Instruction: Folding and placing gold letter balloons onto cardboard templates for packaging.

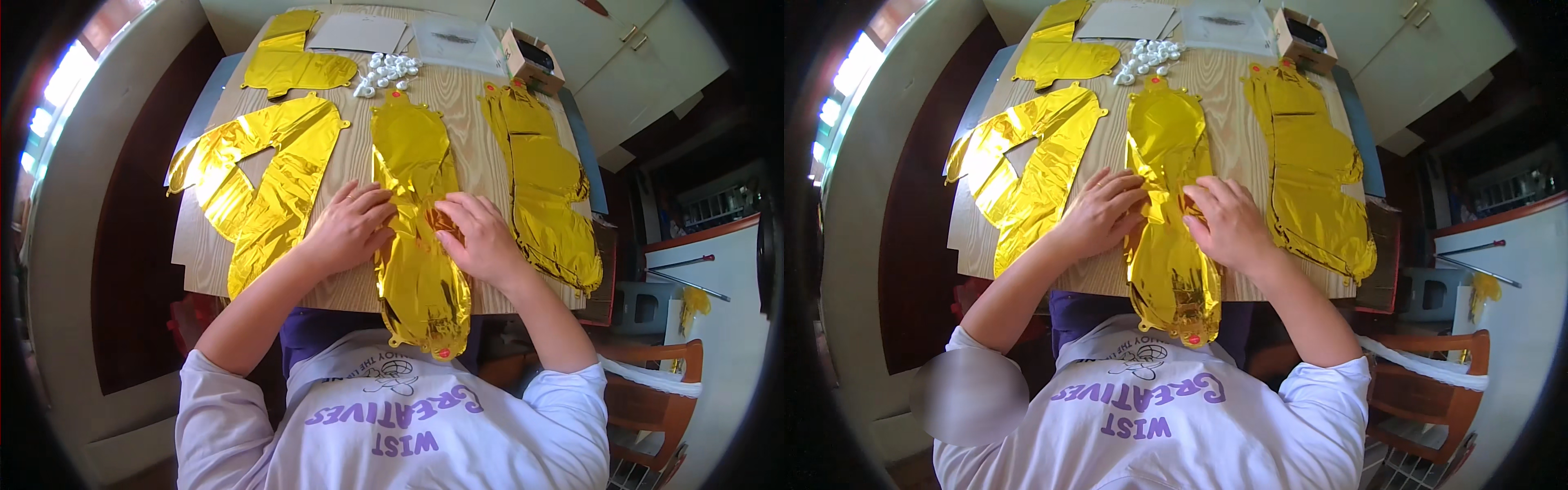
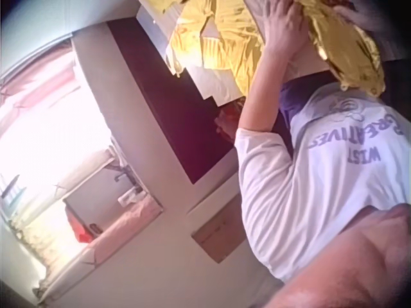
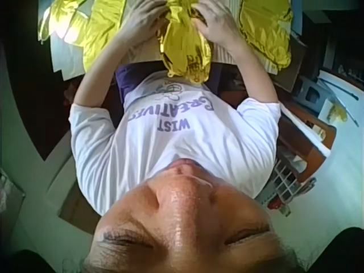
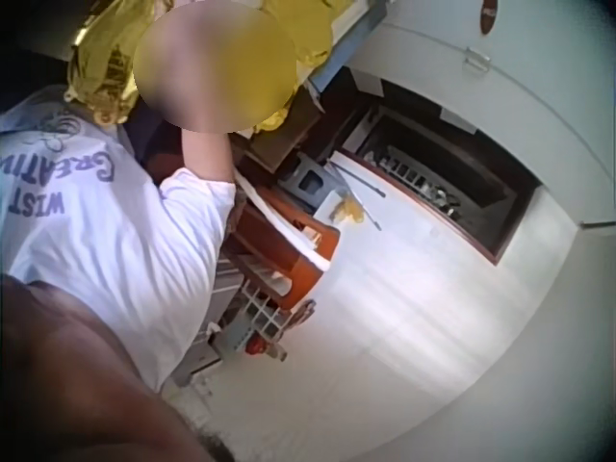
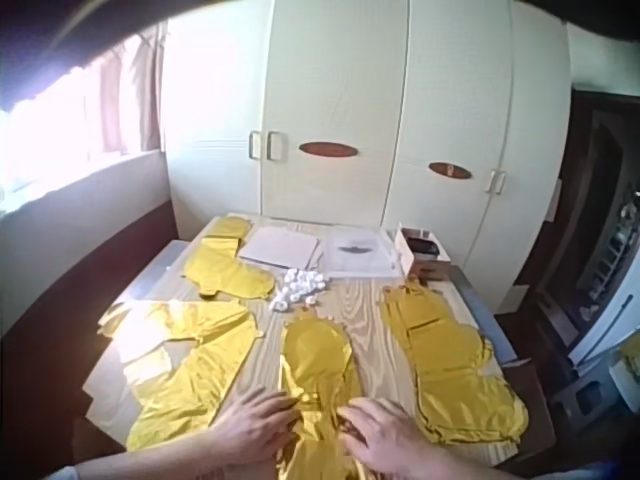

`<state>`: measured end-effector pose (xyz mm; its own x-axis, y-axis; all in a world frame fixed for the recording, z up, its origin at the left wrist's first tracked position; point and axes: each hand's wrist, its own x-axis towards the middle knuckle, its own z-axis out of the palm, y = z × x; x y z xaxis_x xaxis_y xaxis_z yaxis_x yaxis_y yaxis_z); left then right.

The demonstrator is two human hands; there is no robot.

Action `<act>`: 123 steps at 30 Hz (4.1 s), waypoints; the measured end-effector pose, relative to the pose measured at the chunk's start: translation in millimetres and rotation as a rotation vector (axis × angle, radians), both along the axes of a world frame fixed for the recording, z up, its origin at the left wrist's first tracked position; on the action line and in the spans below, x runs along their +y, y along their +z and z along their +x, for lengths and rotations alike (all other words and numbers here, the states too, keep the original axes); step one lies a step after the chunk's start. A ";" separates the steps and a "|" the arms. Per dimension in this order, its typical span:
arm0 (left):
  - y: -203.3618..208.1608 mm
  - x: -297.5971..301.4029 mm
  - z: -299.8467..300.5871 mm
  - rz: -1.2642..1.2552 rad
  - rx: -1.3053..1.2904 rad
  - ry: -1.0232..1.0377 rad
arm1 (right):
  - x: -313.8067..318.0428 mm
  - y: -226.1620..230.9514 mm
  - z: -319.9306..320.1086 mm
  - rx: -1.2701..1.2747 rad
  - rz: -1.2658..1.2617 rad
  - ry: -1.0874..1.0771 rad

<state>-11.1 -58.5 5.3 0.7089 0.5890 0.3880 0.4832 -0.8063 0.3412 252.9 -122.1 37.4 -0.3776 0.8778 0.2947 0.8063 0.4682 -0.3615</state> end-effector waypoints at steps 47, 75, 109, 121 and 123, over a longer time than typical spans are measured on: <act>-16.7 55.9 16.7 -0.061 -0.026 -0.022 | 252.1 58.9 -111.5 0.101 -0.043 0.123; -8.3 43.1 12.8 -0.075 -0.078 -0.294 | 176.8 29.4 37.4 -0.354 -0.423 -0.334; 2.1 18.5 3.3 -0.133 -0.006 -0.239 | 151.3 94.6 19.2 1.099 -0.356 -0.431; 34.7 -42.4 -40.5 -0.019 -0.195 0.007 | -83.6 18.1 -19.5 1.501 -1.167 -0.435; 42.6 -51.8 -31.6 -0.046 -0.147 0.018 | -100.2 22.8 15.8 1.260 -1.074 -0.403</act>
<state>-42.7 -110.3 47.9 0.6360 0.6203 0.4591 0.4394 -0.7801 0.4454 268.7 -222.3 60.2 -0.1120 0.8408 -0.5297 -0.2078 -0.5410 -0.8149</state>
